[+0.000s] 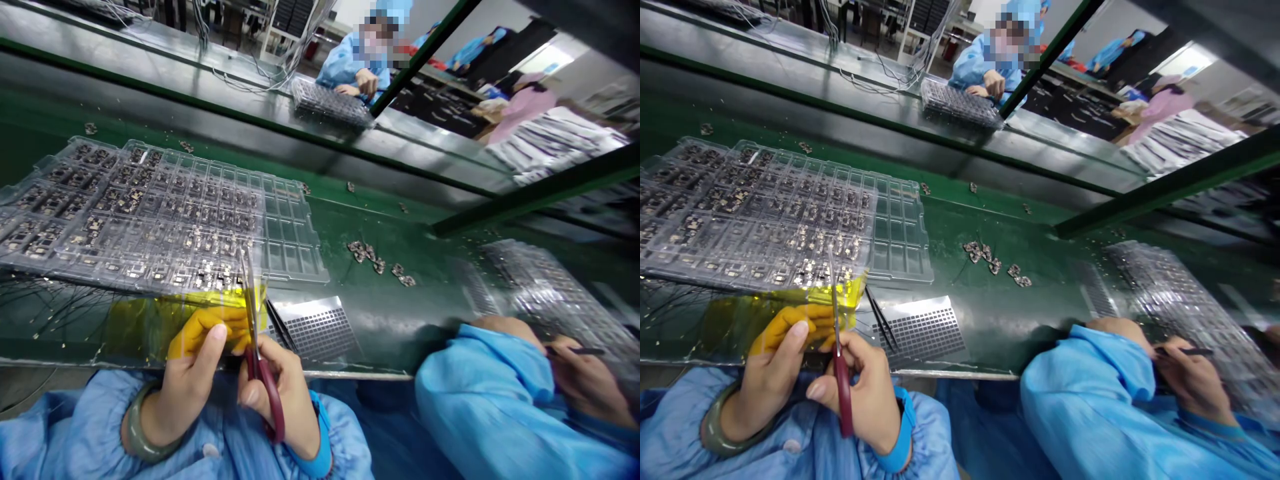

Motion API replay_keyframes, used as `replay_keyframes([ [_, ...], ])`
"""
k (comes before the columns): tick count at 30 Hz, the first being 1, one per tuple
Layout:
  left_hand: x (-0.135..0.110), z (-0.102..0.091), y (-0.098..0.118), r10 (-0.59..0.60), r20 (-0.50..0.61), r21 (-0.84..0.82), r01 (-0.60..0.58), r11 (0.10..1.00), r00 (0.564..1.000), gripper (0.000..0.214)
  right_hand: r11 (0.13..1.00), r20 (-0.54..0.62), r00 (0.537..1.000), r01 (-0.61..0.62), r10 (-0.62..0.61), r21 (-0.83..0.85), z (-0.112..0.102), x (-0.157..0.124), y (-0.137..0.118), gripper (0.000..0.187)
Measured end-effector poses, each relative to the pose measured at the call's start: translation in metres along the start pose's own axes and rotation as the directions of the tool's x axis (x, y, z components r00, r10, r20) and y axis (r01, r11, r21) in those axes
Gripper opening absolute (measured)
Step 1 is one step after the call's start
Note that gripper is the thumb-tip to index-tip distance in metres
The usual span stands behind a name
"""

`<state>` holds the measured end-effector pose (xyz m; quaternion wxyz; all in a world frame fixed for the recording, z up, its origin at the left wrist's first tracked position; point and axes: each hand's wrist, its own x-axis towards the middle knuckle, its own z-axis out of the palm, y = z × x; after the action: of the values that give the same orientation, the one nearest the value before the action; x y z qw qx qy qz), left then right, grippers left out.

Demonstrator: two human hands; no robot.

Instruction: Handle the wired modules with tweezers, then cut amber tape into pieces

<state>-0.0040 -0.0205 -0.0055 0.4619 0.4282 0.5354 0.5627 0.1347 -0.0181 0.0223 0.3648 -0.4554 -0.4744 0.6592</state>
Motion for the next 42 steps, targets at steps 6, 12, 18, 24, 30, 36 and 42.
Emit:
replay_keyframes([
  [6,-0.001,0.002,0.002,-0.026,0.016,-0.026,0.026,0.999,1.000,0.021,1.000,-0.006,1.000,-0.028,0.029,0.012,-0.001,-0.001,-0.001,0.069],
  [12,-0.001,0.001,-0.002,-0.028,0.002,-0.043,0.028,0.999,1.000,0.021,1.000,-0.032,0.999,-0.012,0.011,-0.017,-0.001,-0.001,0.000,0.070],
  [18,-0.002,0.001,-0.004,-0.016,-0.006,-0.057,0.016,0.998,1.000,0.019,1.000,-0.014,1.000,-0.016,0.016,-0.004,-0.002,-0.002,0.002,0.070],
  [24,-0.001,-0.006,-0.002,0.028,0.049,-0.070,-0.025,0.997,0.998,0.034,1.000,0.031,0.999,0.011,-0.012,0.002,-0.004,-0.001,0.004,0.072],
  [30,-0.005,-0.012,0.000,-0.025,0.012,-0.100,0.026,0.995,1.000,0.040,1.000,0.108,0.994,0.017,-0.014,-0.019,-0.008,-0.002,0.001,0.075],
  [36,0.007,-0.005,0.004,-0.014,-0.080,-0.195,-0.002,0.981,0.997,0.040,0.986,0.281,0.960,0.037,0.010,-0.161,-0.014,-0.007,-0.004,0.081],
  [42,0.016,-0.002,0.000,0.030,-0.125,-0.169,-0.051,0.984,0.992,0.026,0.929,0.300,0.953,0.139,-0.032,-0.342,-0.016,-0.013,0.001,0.083],
])
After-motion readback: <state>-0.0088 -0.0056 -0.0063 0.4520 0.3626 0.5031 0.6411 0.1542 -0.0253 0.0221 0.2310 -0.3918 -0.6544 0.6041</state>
